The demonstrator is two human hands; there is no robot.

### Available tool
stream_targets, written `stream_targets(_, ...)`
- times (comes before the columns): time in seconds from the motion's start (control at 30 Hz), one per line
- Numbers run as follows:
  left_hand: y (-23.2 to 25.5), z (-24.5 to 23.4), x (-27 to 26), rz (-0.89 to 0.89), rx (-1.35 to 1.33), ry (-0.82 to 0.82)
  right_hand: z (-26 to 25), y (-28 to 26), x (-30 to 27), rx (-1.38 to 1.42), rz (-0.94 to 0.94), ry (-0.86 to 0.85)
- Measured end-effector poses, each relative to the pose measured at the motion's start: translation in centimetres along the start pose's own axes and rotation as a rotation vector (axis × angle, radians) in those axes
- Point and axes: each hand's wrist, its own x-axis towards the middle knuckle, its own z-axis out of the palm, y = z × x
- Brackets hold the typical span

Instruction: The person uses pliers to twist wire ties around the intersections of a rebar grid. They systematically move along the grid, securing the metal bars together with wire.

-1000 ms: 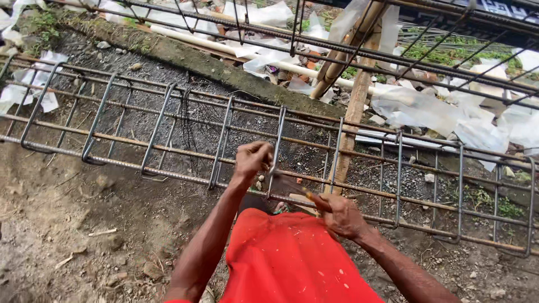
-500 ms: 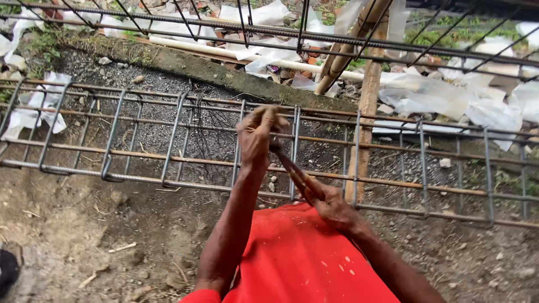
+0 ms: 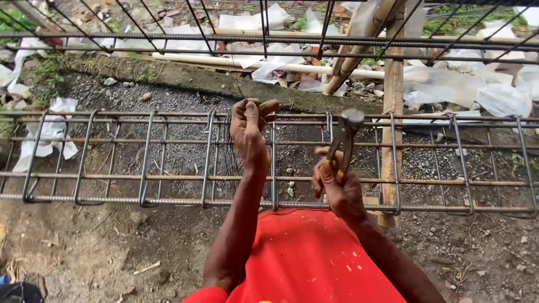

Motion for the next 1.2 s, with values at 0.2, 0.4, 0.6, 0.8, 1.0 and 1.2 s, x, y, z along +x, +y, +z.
stream_targets(0.2,0.5,-0.5,-0.6,0.172,0.08,-0.004,1.5,2.8,2.9,0.103,0.226,0.006)
stream_targets(0.4,1.4,0.4,-1.7,0.242,0.015,-0.049,7.1,1.2,5.5,0.062,0.124,0.06)
stream_targets(0.6,1.3,-4.1,0.6,0.04,0.166,-0.194,6.2,-0.9,6.0,0.033,0.218,-0.047)
stream_targets(0.8,-3.8,-6.9,0.6,-0.447,-0.283,-0.097,7.9,0.3,4.8,0.508,0.338,-0.025)
stream_targets(1.0,-3.1,-8.3,0.6,-0.381,-0.131,-0.181,7.0,5.8,2.8,0.419,0.342,0.054)
stream_targets(1.2,-4.1,-10.5,0.2,-0.457,0.044,-0.365,7.0,7.0,0.2,-0.2,0.374,0.035)
